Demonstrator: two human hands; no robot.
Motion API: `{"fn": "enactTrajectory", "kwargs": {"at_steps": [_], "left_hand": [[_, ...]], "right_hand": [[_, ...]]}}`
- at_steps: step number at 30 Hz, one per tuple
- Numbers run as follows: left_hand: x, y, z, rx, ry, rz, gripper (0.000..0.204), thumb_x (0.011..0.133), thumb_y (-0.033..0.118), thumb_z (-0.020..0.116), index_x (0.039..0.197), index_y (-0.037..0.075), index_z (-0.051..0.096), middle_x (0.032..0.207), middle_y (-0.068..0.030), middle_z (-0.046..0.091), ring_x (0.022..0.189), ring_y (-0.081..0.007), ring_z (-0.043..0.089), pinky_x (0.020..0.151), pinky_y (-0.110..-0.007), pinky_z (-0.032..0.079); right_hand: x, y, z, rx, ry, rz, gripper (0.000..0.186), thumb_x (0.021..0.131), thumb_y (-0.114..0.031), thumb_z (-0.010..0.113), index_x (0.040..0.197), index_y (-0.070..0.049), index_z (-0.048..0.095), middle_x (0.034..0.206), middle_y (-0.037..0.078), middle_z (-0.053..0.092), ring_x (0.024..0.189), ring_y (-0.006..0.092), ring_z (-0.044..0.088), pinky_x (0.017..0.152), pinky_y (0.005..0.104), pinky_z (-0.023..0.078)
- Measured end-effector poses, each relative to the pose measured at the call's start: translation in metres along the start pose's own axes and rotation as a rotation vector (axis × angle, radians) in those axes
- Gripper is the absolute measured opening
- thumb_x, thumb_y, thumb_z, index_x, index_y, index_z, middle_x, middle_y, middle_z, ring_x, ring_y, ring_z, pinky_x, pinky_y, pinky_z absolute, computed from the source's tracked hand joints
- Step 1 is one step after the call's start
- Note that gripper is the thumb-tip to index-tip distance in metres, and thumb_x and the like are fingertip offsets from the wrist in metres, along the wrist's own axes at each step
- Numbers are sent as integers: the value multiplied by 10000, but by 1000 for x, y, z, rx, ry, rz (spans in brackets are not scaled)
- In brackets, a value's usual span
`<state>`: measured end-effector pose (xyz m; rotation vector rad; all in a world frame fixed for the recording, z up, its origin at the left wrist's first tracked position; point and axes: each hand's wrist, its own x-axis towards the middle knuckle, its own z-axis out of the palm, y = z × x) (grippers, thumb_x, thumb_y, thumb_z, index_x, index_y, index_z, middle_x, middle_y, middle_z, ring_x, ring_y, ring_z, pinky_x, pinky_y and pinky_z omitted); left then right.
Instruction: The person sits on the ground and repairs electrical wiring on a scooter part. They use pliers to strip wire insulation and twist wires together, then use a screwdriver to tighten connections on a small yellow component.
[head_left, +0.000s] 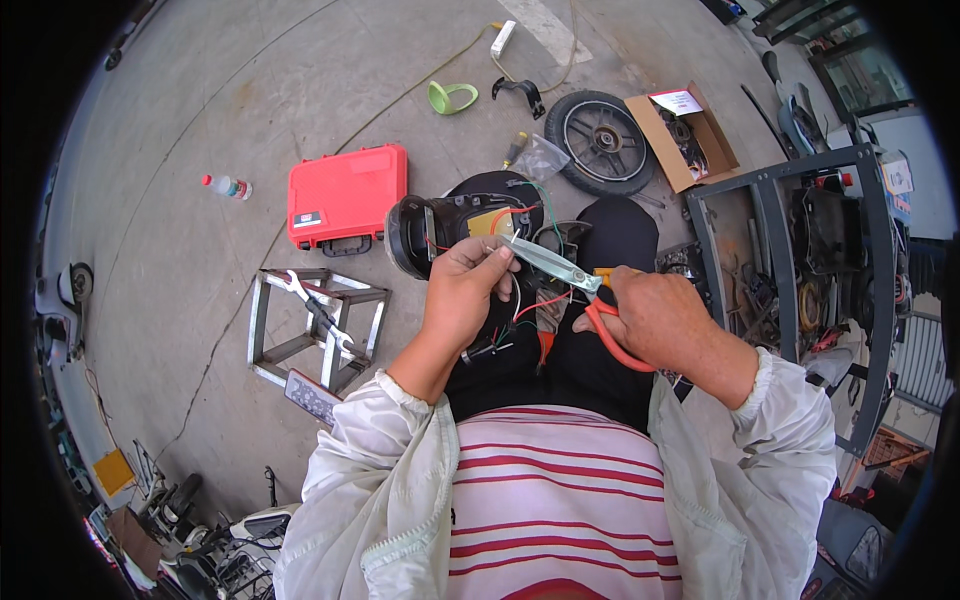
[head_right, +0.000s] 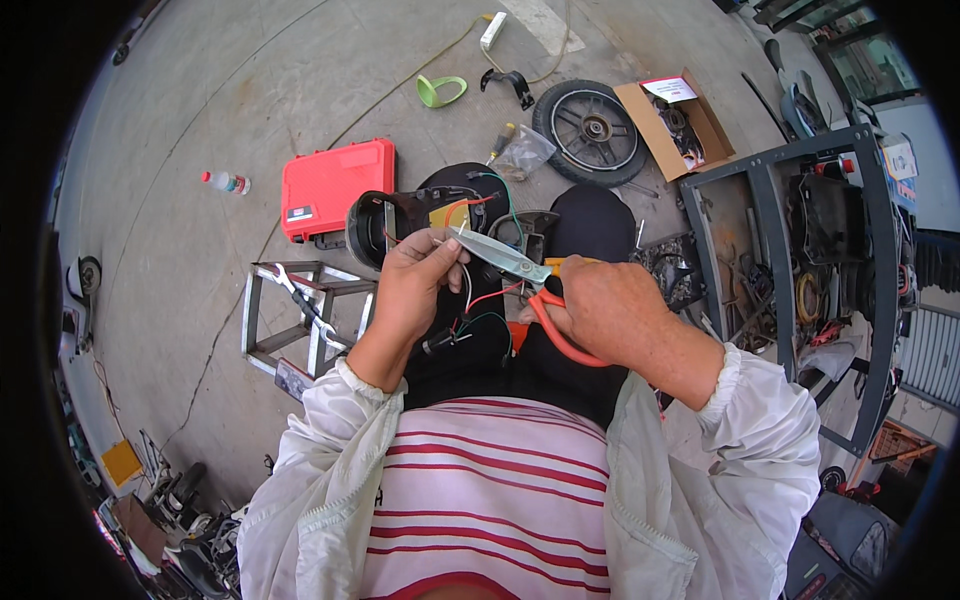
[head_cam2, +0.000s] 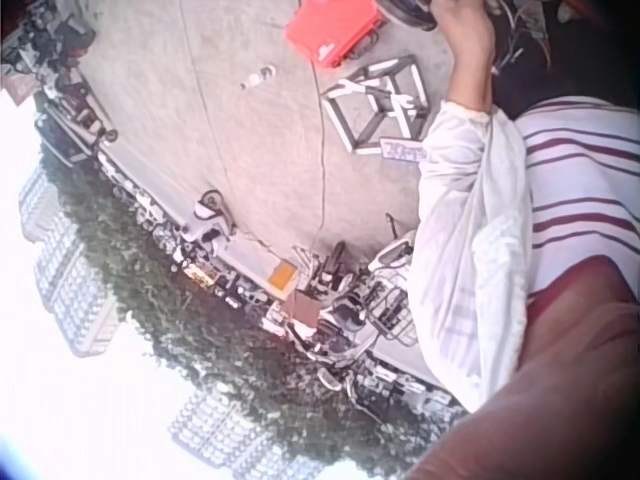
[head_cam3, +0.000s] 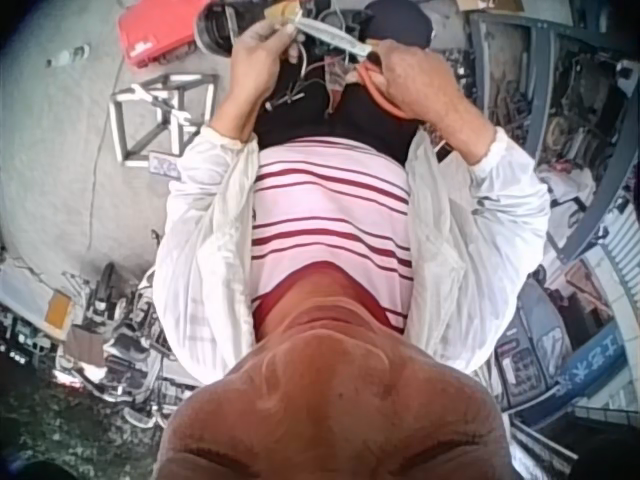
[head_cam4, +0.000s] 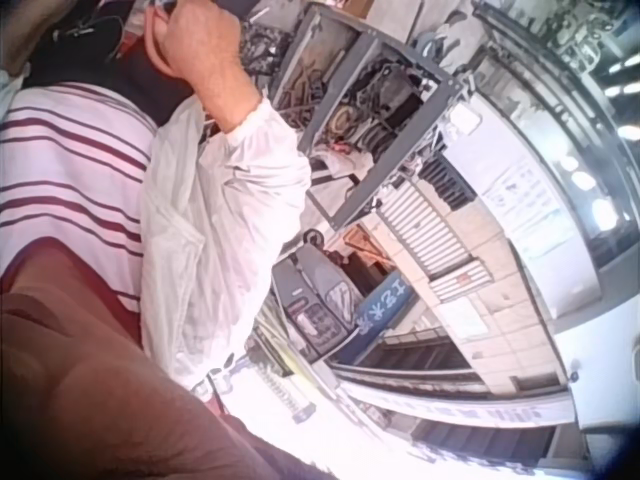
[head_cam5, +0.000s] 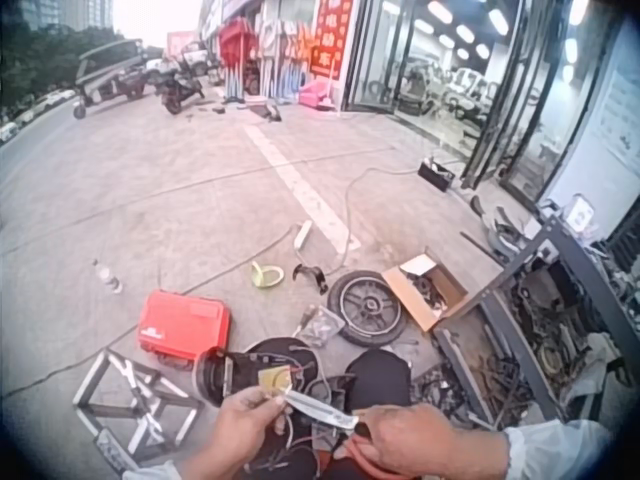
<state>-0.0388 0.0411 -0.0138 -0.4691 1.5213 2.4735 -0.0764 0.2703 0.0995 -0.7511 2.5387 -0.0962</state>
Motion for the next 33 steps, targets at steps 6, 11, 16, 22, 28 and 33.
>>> {"fn": "enactTrajectory", "kwargs": {"at_steps": [6,11,16,22,28,33], "left_hand": [[1,0,-1,-10,-5,28,142,999,124,633,1052,-1,676,848,-39,656,653,-83,545,585,-221,428],[2,-3,-4,-15,-45,38,154,991,142,655,1044,0,682,836,-33,651,653,-80,541,588,-218,428],[2,-2,-7,4,-66,22,159,990,144,657,1053,1,685,830,-31,653,646,-80,542,591,-212,430],[0,-2,-7,-24,-18,-4,155,988,143,661,1051,5,691,820,-26,650,636,-76,542,586,-208,430],[-2,0,1,41,-15,-6,147,978,131,673,1052,7,700,820,-17,649,631,-66,534,578,-207,423],[0,-2,-4,82,-9,56,181,974,126,680,1095,-5,710,808,-9,653,625,-51,517,576,-204,418]], "right_hand": [[7,12,-4,472,-211,8,678,931,-613,623,723,32,607,610,177,583,561,338,614,567,431,487],[15,28,-5,721,-383,-6,731,961,-661,555,678,13,567,554,65,442,505,169,449,505,351,410],[21,46,0,858,-585,59,751,982,-688,479,691,0,552,558,59,441,506,157,448,500,322,410],[12,36,-13,379,-103,-28,714,937,-667,569,778,27,627,657,184,601,641,365,630,612,430,484],[38,30,-12,704,255,-21,411,864,-385,761,949,11,686,740,191,650,638,297,631,634,403,490],[81,-17,4,537,309,-107,506,802,-469,786,1053,-34,728,827,227,687,787,375,698,690,482,515]]}}
